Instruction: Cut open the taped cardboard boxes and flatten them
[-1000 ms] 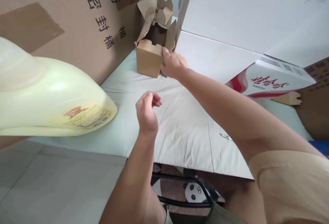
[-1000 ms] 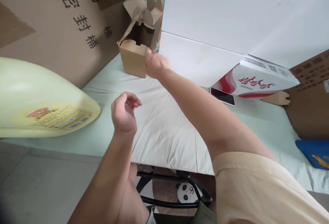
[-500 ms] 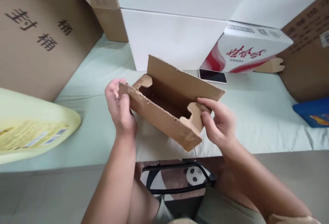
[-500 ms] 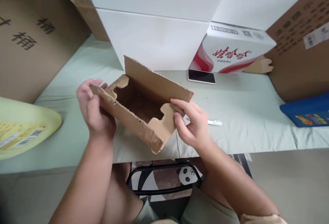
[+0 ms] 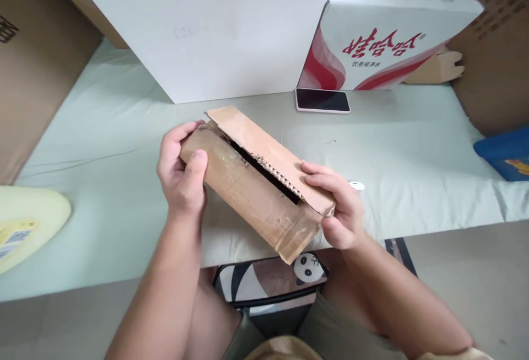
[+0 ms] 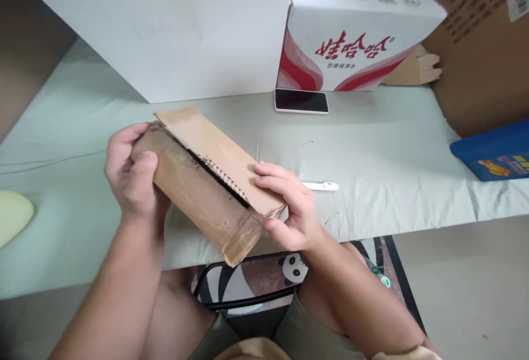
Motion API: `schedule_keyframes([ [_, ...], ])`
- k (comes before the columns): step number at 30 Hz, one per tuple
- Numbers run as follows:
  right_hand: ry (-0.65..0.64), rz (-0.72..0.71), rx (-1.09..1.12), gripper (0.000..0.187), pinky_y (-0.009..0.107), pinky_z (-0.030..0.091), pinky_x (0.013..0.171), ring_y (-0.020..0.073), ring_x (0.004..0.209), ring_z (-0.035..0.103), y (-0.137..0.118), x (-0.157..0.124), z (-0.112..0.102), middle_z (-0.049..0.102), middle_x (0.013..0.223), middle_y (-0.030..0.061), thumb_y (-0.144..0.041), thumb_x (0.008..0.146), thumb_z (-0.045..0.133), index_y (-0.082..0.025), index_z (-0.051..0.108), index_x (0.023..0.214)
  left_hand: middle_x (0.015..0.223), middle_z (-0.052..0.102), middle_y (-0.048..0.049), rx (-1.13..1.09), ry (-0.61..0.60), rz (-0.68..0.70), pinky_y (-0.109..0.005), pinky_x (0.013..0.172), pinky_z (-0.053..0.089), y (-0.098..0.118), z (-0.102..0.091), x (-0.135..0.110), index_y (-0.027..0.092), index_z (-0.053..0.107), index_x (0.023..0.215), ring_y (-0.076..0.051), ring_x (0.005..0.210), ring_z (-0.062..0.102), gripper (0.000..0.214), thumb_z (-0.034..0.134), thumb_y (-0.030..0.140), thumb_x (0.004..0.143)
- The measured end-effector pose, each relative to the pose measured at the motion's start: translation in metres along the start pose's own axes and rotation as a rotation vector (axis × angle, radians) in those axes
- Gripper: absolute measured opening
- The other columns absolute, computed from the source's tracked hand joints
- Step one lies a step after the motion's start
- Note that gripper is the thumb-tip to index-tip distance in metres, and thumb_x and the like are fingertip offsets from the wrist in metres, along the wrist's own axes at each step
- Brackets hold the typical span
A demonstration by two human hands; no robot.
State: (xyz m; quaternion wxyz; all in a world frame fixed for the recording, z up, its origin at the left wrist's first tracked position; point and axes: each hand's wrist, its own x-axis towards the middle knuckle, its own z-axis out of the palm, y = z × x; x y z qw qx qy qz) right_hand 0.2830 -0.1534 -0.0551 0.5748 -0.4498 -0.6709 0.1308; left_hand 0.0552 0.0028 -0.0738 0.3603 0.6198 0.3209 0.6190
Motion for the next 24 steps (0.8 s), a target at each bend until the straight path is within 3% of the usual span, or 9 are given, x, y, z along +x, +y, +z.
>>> schedule_keyframes([
  [3, 0.025, 0.064, 0.035, 0.05, 0.054, 0.062, 0.109, 0.0318, 0.132, 0.071, -0.002, 0.0, 0.001, 0.073, 0.14, 0.0103, -0.053, 0.107, 0.039, -0.027, 0.072, 0.133, 0.122, 0.075, -0.006, -0.009, 0.025, -0.035, -0.048, 0.103, 0.055, -0.004, -0.002, -0.002, 0.031, 0.075, 0.122, -0.029, 0.113, 0.07, 0.049, 0.079, 0.063, 0.085],
  [11, 0.055, 0.141, 0.005, 0.033, 0.052, 0.062, 0.106, 0.0306, 0.125, 0.074, -0.017, 0.006, 0.011, 0.077, 0.132, 0.01, -0.042, 0.104, 0.053, -0.026, 0.077, 0.119, 0.112, 0.075, -0.0056, -0.05, 0.05, -0.024, -0.042, 0.084, 0.056, -0.003, -0.005, -0.003, 0.029, 0.073, 0.117, -0.025, 0.096, 0.07, 0.047, 0.076, 0.063, 0.085],
  [16, 0.026, 0.187, -0.023, 0.035, 0.053, 0.061, 0.107, 0.0298, 0.123, 0.075, -0.029, 0.01, 0.014, 0.079, 0.126, 0.0098, -0.046, 0.105, 0.05, -0.026, 0.078, 0.113, 0.118, 0.073, -0.0059, 0.054, 0.017, -0.032, -0.048, 0.097, 0.056, 0.006, -0.006, 0.002, 0.034, 0.073, 0.113, -0.03, 0.109, 0.069, 0.047, 0.08, 0.065, 0.079],
  [24, 0.075, 0.202, -0.022, 0.028, 0.05, 0.062, 0.103, 0.0281, 0.119, 0.076, -0.025, 0.006, 0.018, 0.08, 0.124, 0.0092, -0.041, 0.103, 0.055, -0.025, 0.077, 0.108, 0.115, 0.072, -0.0066, 0.04, 0.023, -0.048, -0.043, 0.088, 0.058, -0.004, -0.008, -0.003, 0.032, 0.069, 0.119, -0.027, 0.101, 0.07, 0.057, 0.076, 0.074, 0.081],
])
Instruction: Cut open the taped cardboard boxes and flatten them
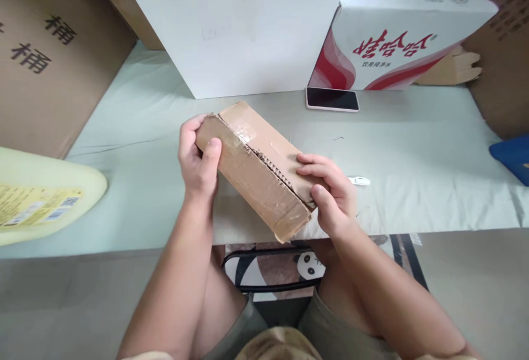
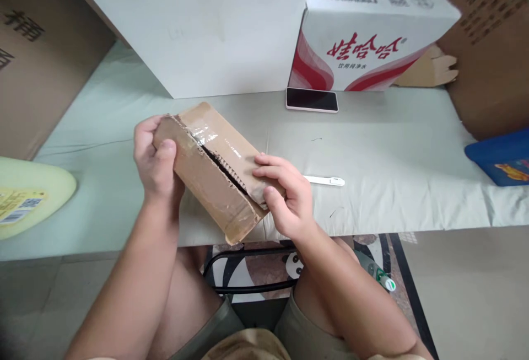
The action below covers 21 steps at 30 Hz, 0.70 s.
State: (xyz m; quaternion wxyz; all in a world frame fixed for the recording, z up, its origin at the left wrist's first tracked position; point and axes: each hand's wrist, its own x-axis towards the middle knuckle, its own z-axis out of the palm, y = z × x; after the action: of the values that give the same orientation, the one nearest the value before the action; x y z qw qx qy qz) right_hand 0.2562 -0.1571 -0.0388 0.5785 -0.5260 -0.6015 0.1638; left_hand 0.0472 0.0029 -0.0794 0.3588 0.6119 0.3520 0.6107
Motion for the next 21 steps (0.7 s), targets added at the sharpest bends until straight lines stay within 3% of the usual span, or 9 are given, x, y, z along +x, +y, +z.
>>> schedule_keyframes([
  [5, 0.086, -0.009, 0.102, 0.023, 0.048, 0.063, 0.1, 0.0264, 0.112, 0.078, 0.004, 0.001, 0.01, 0.082, 0.118, 0.006, -0.031, 0.096, 0.057, -0.027, 0.079, 0.101, 0.115, 0.073, -0.0076, 0.047, -0.006, -0.005, -0.043, 0.087, 0.059, 0.008, -0.001, -0.002, 0.03, 0.068, 0.119, -0.026, 0.1, 0.071, 0.061, 0.075, 0.076, 0.08],
  [12, 0.108, 0.043, 0.119, 0.03, 0.049, 0.064, 0.099, 0.0272, 0.111, 0.078, 0.007, 0.004, 0.014, 0.083, 0.115, 0.0037, -0.018, 0.085, 0.053, -0.028, 0.08, 0.094, 0.114, 0.075, -0.0068, 0.101, -0.041, 0.025, -0.043, 0.096, 0.058, 0.024, -0.003, 0.003, 0.027, 0.072, 0.113, -0.025, 0.104, 0.07, 0.048, 0.078, 0.064, 0.083],
  [21, 0.068, 0.073, 0.142, 0.027, 0.058, 0.06, 0.105, 0.0328, 0.123, 0.074, 0.027, -0.008, 0.01, 0.079, 0.129, 0.0074, -0.039, 0.096, 0.054, -0.028, 0.078, 0.102, 0.113, 0.071, -0.0077, 0.142, -0.086, -0.051, -0.046, 0.1, 0.058, 0.023, -0.006, 0.002, 0.026, 0.069, 0.114, -0.029, 0.107, 0.068, 0.053, 0.074, 0.068, 0.082],
])
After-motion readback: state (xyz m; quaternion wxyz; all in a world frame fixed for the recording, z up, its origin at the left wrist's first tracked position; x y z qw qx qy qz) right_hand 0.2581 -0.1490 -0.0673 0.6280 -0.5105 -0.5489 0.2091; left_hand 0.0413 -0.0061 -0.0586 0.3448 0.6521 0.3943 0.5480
